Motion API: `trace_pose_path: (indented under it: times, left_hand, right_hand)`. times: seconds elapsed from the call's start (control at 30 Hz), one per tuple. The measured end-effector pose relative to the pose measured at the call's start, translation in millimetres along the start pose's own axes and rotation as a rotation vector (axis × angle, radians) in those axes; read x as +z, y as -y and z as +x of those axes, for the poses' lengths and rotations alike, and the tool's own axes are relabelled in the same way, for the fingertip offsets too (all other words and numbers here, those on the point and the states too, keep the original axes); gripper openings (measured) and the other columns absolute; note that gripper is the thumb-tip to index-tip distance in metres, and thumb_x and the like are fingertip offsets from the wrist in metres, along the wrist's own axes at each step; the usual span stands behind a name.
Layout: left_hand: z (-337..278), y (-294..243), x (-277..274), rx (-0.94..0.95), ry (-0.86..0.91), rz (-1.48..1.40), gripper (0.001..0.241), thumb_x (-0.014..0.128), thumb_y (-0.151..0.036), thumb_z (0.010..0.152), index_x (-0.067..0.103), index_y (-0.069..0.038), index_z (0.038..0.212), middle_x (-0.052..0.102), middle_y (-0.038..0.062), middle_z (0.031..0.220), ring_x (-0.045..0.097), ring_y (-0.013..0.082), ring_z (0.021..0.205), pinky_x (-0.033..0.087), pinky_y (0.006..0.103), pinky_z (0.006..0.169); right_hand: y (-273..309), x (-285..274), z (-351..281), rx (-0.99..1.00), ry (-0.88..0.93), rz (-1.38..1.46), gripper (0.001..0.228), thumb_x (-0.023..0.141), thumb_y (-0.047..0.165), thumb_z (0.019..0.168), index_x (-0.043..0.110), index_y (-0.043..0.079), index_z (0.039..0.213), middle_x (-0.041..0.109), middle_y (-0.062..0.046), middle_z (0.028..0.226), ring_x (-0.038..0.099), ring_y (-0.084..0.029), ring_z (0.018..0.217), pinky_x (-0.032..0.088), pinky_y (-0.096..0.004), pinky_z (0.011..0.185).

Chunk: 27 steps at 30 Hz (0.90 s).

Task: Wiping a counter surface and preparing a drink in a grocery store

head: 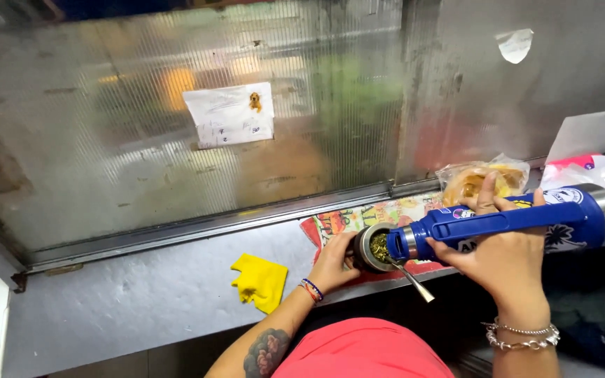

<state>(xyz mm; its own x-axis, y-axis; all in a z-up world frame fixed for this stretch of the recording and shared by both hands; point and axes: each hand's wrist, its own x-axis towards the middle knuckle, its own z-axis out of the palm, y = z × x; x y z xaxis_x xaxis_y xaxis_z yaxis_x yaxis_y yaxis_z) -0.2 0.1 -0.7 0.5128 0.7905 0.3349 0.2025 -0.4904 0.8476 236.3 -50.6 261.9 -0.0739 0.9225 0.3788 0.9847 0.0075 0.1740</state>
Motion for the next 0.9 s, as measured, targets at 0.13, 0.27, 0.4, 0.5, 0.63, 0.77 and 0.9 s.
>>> trace_pose_path:
  times: [0.13, 0.27, 0.4, 0.5, 0.63, 0.77, 0.9]
  left_hand:
    - [0, -1, 0, -0.003, 0.001, -0.007, 0.079, 0.074, -0.015, 0.062, 0.052, -0.003, 0.136, 0.062, 0.019, 0.126, 0.059, 0.0366, 0.118, 0.045, 0.0435, 0.104]
    - [-1, 1, 1, 0.005, -0.006, 0.006, 0.077, 0.074, -0.015, 0.063, 0.052, -0.003, 0.136, 0.062, 0.018, 0.126, 0.059, 0.0364, 0.117, 0.045, 0.0436, 0.103]
    - [-2, 1, 0, 0.009, -0.002, -0.004, 0.078, 0.075, -0.016, 0.064, 0.052, -0.003, 0.137, 0.062, 0.019, 0.126, 0.058, 0.0365, 0.118, 0.045, 0.0439, 0.103]
    - [-1, -1, -2, -0.012, 0.016, 0.003, 0.076, 0.074, -0.016, 0.065, 0.052, -0.003, 0.137, 0.061, 0.019, 0.126, 0.057, 0.0360, 0.119, 0.044, 0.0441, 0.104]
    - [-1, 3, -1, 0.003, 0.016, 0.002, 0.076, 0.073, -0.015, 0.065, 0.051, -0.003, 0.137, 0.061, 0.019, 0.126, 0.057, 0.0369, 0.119, 0.044, 0.0437, 0.104]
    - [-2, 1, -3, -0.001, 0.031, -0.010, 0.075, 0.073, -0.017, 0.068, 0.051, -0.003, 0.138, 0.061, 0.019, 0.127, 0.057, 0.0363, 0.120, 0.043, 0.0434, 0.105]
    - [-1, 4, -3, 0.013, 0.042, -0.015, 0.074, 0.073, -0.017, 0.069, 0.051, -0.003, 0.138, 0.061, 0.020, 0.126, 0.057, 0.0360, 0.119, 0.044, 0.0431, 0.104]
  right_hand:
    - [2, -1, 1, 0.034, 0.059, -0.004, 0.134, 0.062, 0.079, 0.068, 0.033, -0.005, 0.168, 0.070, -0.022, 0.127, 0.063, -0.033, 0.127, 0.017, -0.054, 0.133]
    - [4, -5, 4, 0.042, 0.095, 0.059, 0.134, 0.064, 0.076, 0.068, 0.026, -0.004, 0.168, 0.072, -0.011, 0.124, 0.061, -0.029, 0.131, 0.014, -0.054, 0.133]
    - [4, -6, 4, 0.075, 0.127, 0.108, 0.135, 0.064, 0.077, 0.066, 0.019, 0.002, 0.170, 0.070, -0.009, 0.130, 0.054, -0.037, 0.139, 0.014, -0.053, 0.132]
    - [3, -2, 4, 0.165, 0.191, 0.100, 0.133, 0.058, 0.082, 0.067, 0.017, 0.008, 0.170, 0.054, -0.017, 0.152, 0.029, -0.044, 0.154, 0.006, -0.051, 0.130]
    - [0, 2, 2, 0.126, 0.162, 0.064, 0.134, 0.060, 0.079, 0.068, 0.017, 0.003, 0.170, 0.062, -0.015, 0.144, 0.052, -0.035, 0.139, 0.008, -0.051, 0.132]
    - [1, 3, -1, 0.256, 0.230, 0.265, 0.131, 0.070, 0.065, 0.067, 0.012, 0.007, 0.170, 0.066, -0.005, 0.133, 0.051, -0.036, 0.136, 0.019, -0.050, 0.124]
    - [-11, 32, -19, 0.578, 0.312, 0.527, 0.128, 0.075, 0.054, 0.067, 0.008, 0.017, 0.169, 0.054, -0.012, 0.149, -0.004, -0.045, 0.159, 0.011, -0.049, 0.126]
